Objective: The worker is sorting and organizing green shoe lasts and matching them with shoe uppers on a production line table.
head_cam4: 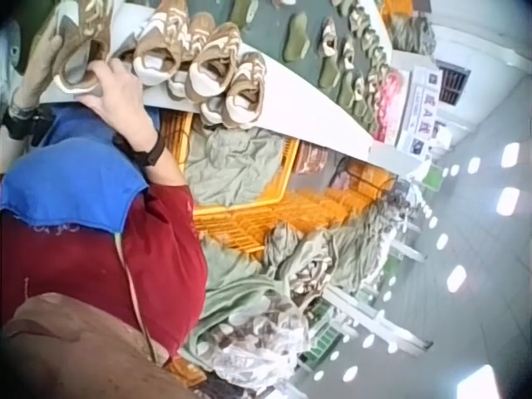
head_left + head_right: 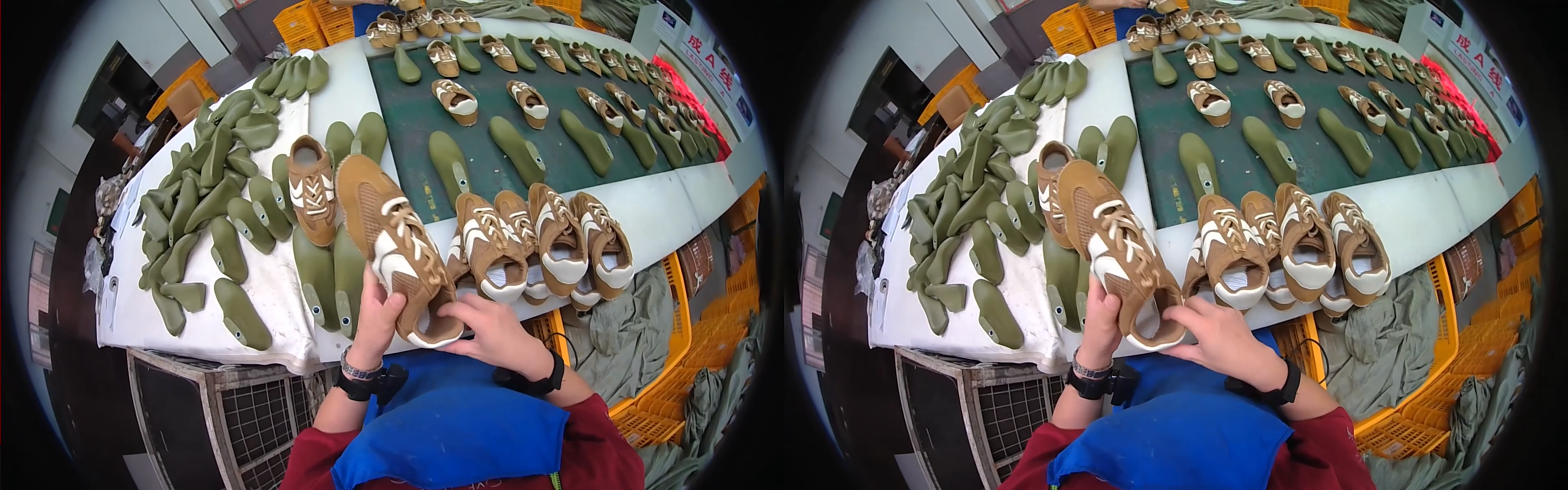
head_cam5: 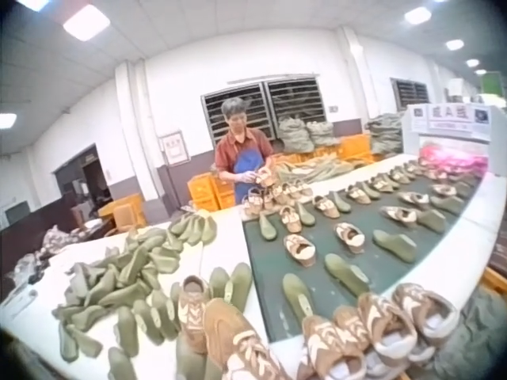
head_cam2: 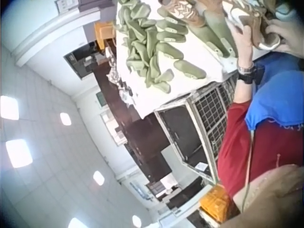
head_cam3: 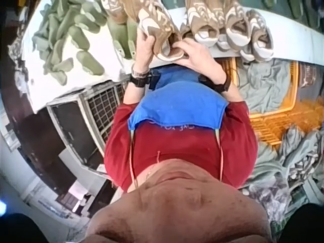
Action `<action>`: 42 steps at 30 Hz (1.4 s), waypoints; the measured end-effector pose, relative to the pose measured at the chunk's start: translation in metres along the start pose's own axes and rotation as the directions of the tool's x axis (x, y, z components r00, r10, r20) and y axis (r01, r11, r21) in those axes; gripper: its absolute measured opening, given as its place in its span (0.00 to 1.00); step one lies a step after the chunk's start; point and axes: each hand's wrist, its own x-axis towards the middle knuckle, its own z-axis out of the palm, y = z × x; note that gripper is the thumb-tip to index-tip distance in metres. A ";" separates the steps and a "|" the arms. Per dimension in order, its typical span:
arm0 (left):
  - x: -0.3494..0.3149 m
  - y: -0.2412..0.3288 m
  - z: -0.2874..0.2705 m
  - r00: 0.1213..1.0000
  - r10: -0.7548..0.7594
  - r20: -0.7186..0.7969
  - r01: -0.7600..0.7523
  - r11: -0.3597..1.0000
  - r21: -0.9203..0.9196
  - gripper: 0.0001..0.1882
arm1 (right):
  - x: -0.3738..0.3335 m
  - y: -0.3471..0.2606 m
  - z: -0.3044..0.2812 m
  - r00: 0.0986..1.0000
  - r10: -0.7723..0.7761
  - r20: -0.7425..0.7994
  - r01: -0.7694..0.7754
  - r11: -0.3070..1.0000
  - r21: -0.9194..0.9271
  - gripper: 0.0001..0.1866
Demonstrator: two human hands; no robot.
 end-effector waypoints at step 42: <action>-0.007 -0.024 -0.111 0.857 0.467 -0.218 0.214 0.063 0.975 0.21 | 0.047 0.057 0.076 0.982 0.127 0.141 -0.093 0.970 -0.226 0.16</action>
